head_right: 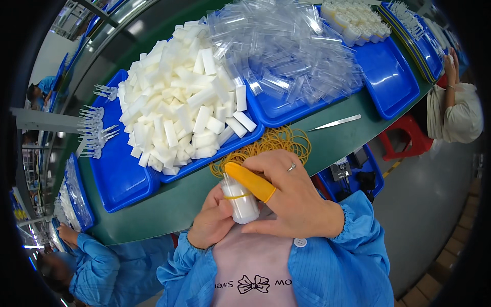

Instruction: The person assembles small white plastic components by inserting them into clear plastic tubes. They then secure the assembled units with a yellow rubber band and use a tool to trim the excess plastic. The process is repeated for multiple units on a factory assembly line.

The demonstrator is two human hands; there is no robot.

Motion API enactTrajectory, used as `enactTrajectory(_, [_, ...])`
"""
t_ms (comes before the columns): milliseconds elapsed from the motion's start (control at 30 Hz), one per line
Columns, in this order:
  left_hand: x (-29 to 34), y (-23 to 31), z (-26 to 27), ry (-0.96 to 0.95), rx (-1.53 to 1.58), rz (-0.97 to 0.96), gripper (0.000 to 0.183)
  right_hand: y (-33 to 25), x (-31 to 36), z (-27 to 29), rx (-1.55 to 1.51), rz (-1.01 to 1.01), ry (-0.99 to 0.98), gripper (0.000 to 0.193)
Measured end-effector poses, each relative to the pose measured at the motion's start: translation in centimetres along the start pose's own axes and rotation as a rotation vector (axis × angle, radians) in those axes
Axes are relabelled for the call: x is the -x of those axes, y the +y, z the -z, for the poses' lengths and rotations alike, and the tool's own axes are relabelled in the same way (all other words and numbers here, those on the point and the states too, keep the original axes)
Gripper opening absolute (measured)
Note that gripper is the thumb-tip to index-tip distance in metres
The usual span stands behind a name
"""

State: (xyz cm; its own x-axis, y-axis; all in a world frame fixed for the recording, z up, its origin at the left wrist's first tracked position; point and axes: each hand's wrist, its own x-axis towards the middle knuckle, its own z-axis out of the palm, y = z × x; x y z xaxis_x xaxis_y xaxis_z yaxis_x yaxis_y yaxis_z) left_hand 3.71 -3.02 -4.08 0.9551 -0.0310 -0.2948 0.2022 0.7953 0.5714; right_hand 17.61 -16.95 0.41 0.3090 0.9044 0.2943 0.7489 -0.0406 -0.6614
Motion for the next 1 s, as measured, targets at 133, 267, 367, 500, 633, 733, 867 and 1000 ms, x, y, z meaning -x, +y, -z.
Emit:
enactTrajectory(133, [0.0,-1.0,0.7,-0.053,0.099,-0.031,0.059,0.3,0.1,-0.5,-0.013,0.004,0.021,0.072])
enactTrajectory(267, [0.0,0.6,-0.5,-0.087,0.183,0.094,0.061,0.6,0.5,-0.6,-0.176,-0.048,0.025,0.07])
enactTrajectory(367, [0.0,0.0,0.0,-0.028,0.123,0.019,0.061,0.5,0.0,-0.1,-0.143,-0.035,0.009,0.069])
enactTrajectory(500, [-0.1,-0.8,0.8,-0.002,0.053,-0.035,0.063,0.4,-0.1,-0.2,-0.097,-0.013,0.019,0.07])
enactTrajectory(633, [-0.1,-0.1,0.2,-0.027,0.209,0.067,0.063,0.6,0.2,-0.7,-0.118,-0.013,0.043,0.069])
enactTrajectory(733, [-0.1,0.1,0.1,-0.023,0.221,0.064,0.06,0.9,0.0,-0.8,-0.114,-0.002,0.033,0.068])
enactTrajectory(867, [-0.2,-0.9,0.9,-0.028,0.009,-0.07,0.057,0.2,-0.2,-0.7,-0.05,-0.025,0.016,0.067])
enactTrajectory(1000, [-0.2,-0.9,0.8,-0.015,0.13,-0.012,0.057,0.7,-0.1,-1.0,-0.079,0.008,0.056,0.069])
